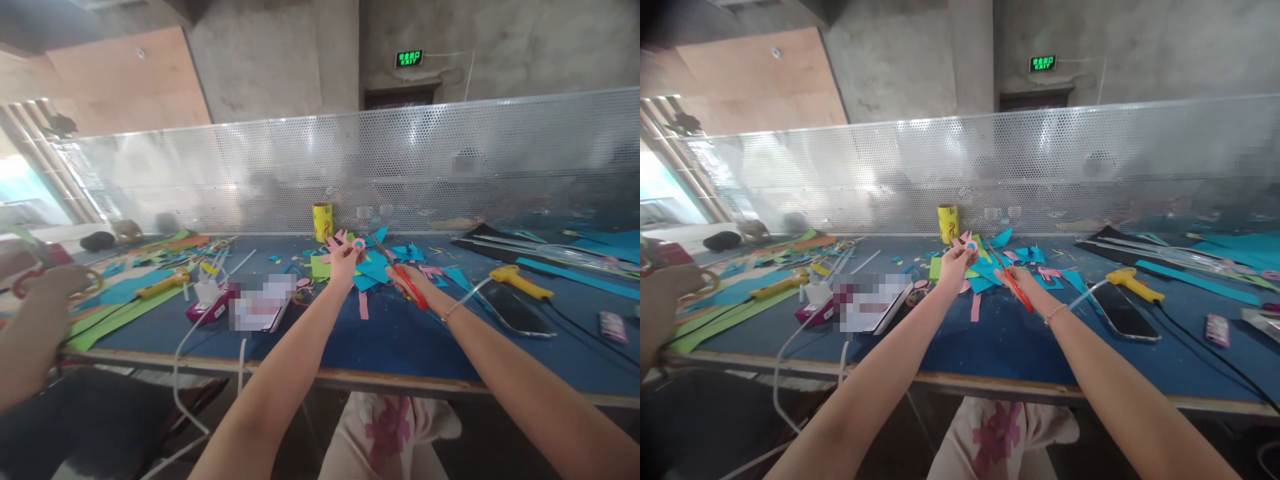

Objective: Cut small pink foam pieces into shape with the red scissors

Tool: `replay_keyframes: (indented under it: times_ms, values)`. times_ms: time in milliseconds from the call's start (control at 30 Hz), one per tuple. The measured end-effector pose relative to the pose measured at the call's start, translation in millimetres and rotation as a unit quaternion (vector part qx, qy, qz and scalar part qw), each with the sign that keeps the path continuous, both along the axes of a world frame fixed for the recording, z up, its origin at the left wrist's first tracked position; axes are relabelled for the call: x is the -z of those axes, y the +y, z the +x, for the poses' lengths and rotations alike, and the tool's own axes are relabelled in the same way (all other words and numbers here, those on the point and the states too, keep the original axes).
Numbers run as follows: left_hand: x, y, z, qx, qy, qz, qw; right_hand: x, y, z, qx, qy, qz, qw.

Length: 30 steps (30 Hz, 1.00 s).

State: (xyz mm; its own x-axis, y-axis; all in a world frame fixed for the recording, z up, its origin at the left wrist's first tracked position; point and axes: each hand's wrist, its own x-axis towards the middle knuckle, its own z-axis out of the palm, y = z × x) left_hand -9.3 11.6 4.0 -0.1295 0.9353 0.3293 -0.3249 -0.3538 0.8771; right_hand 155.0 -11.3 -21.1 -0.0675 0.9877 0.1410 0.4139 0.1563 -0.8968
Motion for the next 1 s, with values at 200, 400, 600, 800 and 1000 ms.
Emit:
replay_keyframes:
  times_ms: [200, 400, 600, 800, 1000]
  values:
    - [-2.2, -1.6, 0.4, 0.003, 0.014, 0.028, 1.0, -11.8, -11.1, 0.1, -0.017, 0.047, -0.087, 0.995]
    - [-6.0, -6.6, -0.7, -0.012, 0.04, 0.055, 0.998, -21.1, -20.1, 1.0, -0.049, 0.066, -0.11, 0.99]
    - [-5.1, -7.5, -1.8, -0.002, 0.063, 0.071, 0.995, -26.6, -29.7, -1.7, -0.069, 0.044, -0.092, 0.992]
    - [-5.9, -8.7, -0.3, -0.014, 0.094, 0.077, 0.992, -26.5, -32.2, -2.6, -0.095, 0.059, -0.076, 0.991]
    - [-4.1, -8.0, -0.8, -0.024, 0.117, 0.112, 0.987, -27.3, -33.4, 0.0, -0.116, 0.054, -0.061, 0.99]
